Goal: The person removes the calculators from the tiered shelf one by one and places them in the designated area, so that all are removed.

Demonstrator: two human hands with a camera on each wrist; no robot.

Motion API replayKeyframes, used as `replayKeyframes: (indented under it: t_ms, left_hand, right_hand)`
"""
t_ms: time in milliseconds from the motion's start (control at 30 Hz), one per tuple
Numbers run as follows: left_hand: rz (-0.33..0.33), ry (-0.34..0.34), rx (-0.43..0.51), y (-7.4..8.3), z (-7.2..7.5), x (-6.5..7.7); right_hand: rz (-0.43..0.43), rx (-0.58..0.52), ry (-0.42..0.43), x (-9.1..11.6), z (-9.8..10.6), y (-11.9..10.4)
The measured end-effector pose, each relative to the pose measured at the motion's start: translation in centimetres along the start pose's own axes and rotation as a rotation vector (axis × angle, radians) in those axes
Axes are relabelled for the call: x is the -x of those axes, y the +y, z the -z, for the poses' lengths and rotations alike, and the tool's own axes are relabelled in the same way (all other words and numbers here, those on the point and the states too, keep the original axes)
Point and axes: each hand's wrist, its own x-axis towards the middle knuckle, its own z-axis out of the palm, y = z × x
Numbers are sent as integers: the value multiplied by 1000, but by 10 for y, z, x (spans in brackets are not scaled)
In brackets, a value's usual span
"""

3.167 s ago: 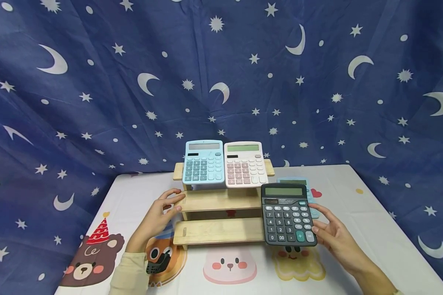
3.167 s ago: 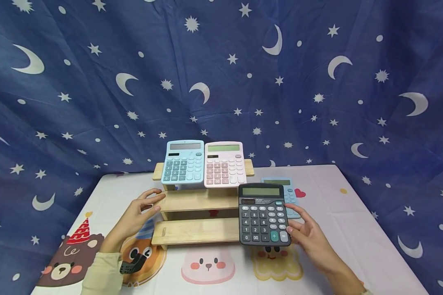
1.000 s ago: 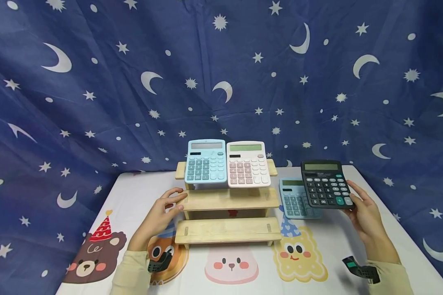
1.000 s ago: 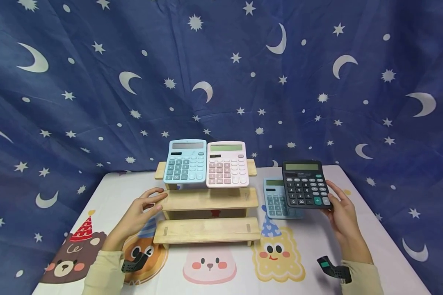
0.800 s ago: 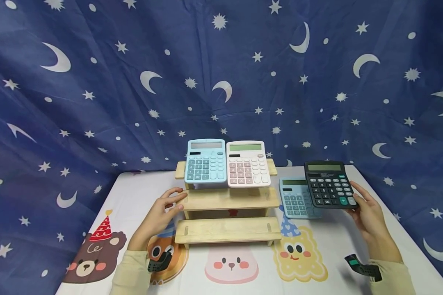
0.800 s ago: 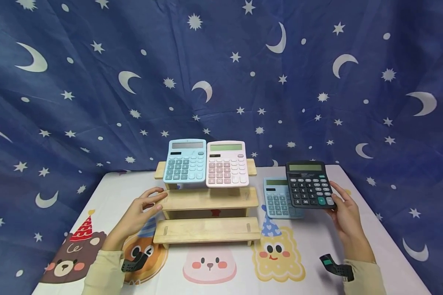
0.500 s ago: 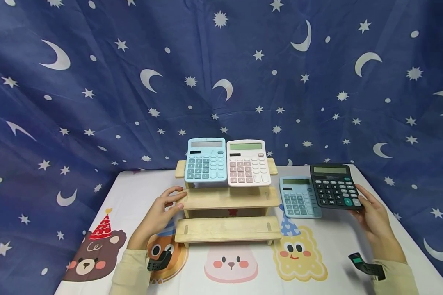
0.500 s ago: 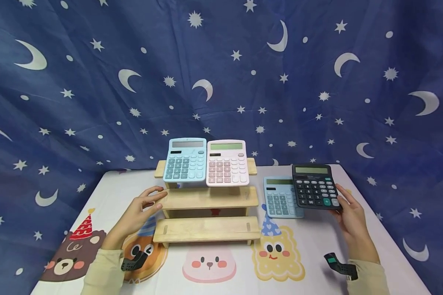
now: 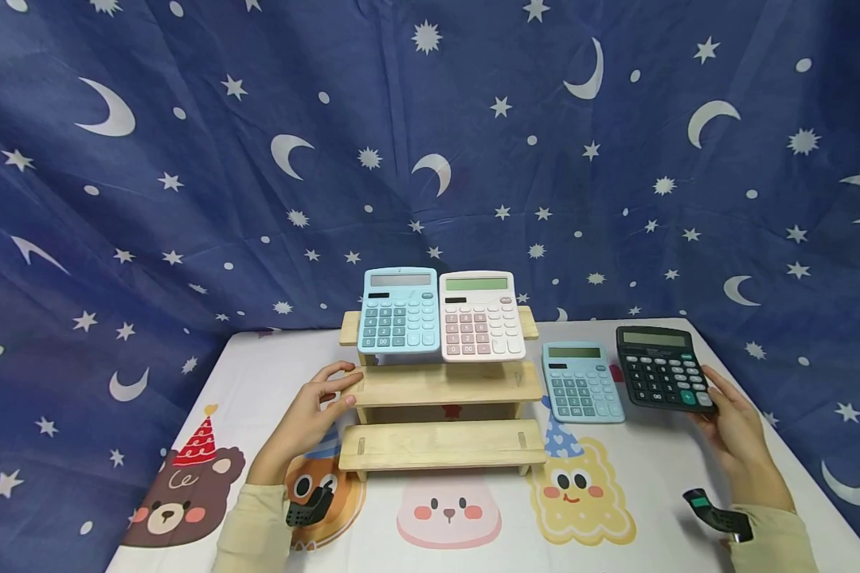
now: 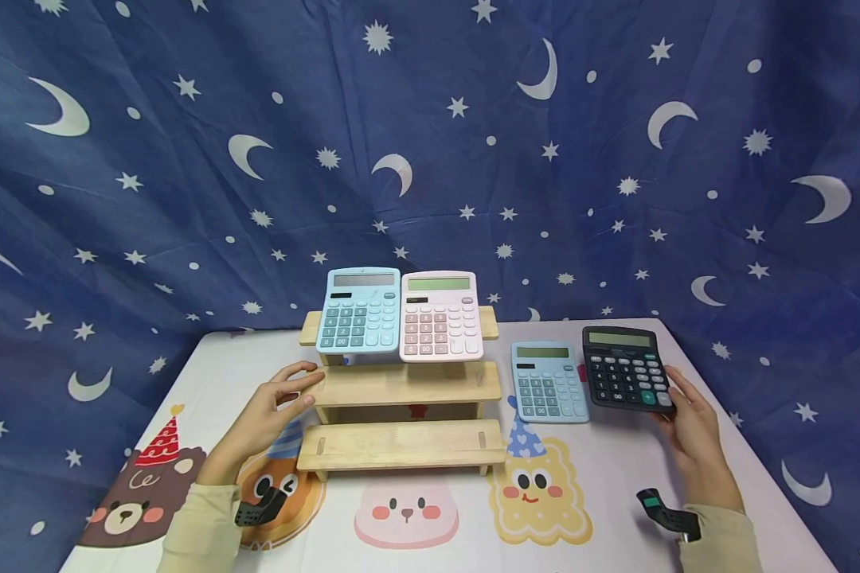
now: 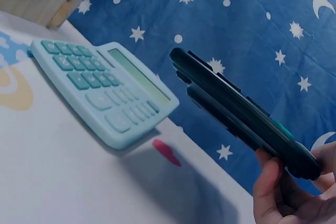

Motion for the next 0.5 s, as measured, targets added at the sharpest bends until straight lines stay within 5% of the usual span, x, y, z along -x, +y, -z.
replayKeyframes:
  t_ms: [500]
  left_hand:
    - [1,-1,-7,1,1,1]
  right_hand:
    - [-128,46,57,-7,10,9]
